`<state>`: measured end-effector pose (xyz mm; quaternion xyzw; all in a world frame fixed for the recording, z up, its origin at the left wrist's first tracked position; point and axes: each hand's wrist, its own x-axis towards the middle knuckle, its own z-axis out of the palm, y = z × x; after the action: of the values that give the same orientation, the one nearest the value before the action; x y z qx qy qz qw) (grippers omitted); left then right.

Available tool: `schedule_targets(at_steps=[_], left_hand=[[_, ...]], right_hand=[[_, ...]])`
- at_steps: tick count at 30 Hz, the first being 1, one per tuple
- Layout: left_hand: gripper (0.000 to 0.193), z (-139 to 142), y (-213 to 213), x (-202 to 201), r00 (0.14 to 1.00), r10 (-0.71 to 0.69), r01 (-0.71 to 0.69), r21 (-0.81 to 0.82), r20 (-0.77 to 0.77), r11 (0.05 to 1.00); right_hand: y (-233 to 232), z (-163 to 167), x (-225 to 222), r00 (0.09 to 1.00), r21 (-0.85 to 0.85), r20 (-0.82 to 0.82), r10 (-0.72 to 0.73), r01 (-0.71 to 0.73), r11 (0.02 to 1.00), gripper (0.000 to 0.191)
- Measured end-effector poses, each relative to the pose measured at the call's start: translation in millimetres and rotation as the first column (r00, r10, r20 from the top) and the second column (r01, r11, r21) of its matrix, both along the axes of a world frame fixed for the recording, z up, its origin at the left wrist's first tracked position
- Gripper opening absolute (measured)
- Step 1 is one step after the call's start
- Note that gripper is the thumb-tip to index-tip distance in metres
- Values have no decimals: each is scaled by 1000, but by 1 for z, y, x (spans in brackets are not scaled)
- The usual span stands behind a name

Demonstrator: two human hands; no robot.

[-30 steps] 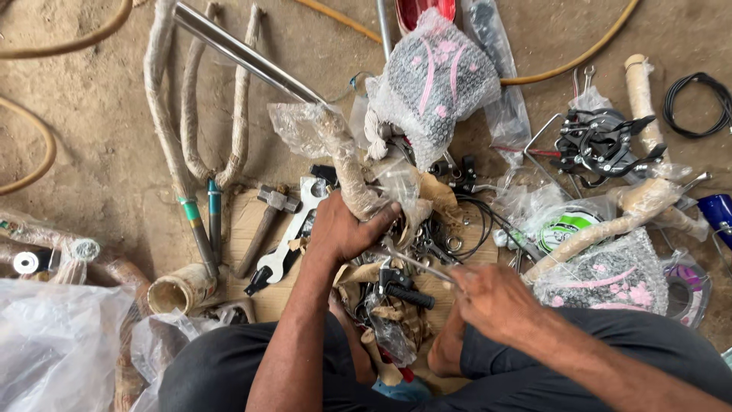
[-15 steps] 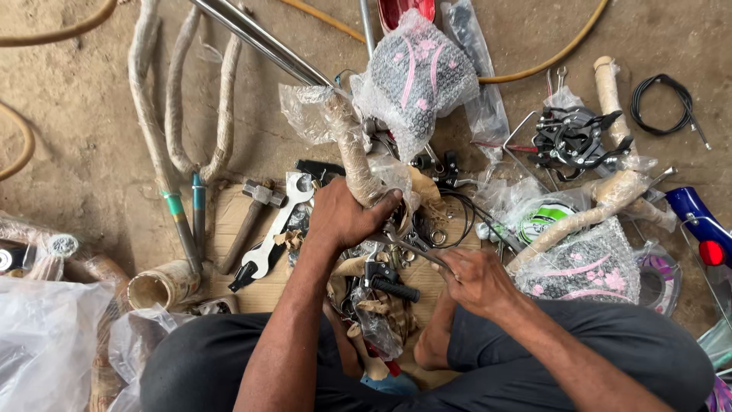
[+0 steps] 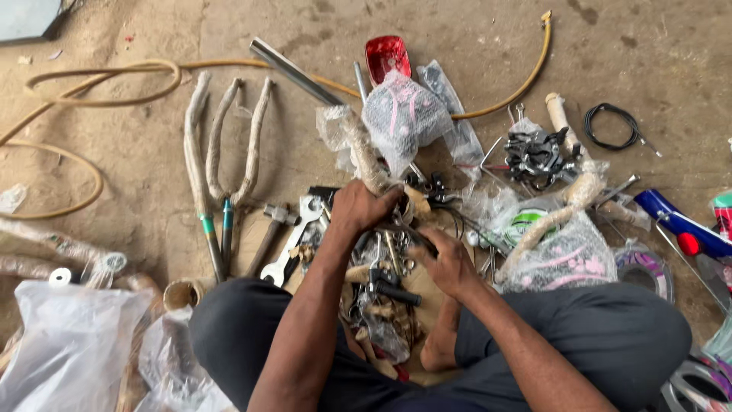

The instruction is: The person sits on the floor and assembles bicycle handlebar components. They attach a brake lever to a handlebar stem, insert a grip, and tighten the assembly using a screwdriver and wrench. The person handles various tools and parts scattered on the ground.

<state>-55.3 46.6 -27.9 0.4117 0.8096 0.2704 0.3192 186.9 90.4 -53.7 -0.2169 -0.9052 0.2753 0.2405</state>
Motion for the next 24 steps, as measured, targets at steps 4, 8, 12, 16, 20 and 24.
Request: schedule_targets(at_steps=[4, 8, 12, 16, 20, 24], left_hand=[[77, -7, -2, 6, 1000, -8, 11, -153, 24, 988], [65, -4, -8, 14, 998, -64, 65, 38, -20, 997], [57, 5, -14, 21, 994, -97, 104, 155, -55, 982], [56, 9, -16, 18, 988, -152, 152, 118, -11, 981], [58, 2, -18, -4, 984, -178, 178, 12, 21, 984], [54, -9, -28, -22, 996, -82, 86, 169, -29, 982]], right_hand=[[-10, 27, 5, 943, -73, 327, -65, 94, 993, 22], [0, 61, 9, 906, 195, 408, -115, 36, 980, 12], [7, 69, 3, 772, 277, 619, -145, -42, 960, 13], [7, 59, 12, 686, 36, 724, -67, 60, 998, 23], [13, 50, 30, 615, -145, 777, 137, -37, 989, 27], [9, 40, 26, 712, 90, 699, 64, -177, 980, 42]])
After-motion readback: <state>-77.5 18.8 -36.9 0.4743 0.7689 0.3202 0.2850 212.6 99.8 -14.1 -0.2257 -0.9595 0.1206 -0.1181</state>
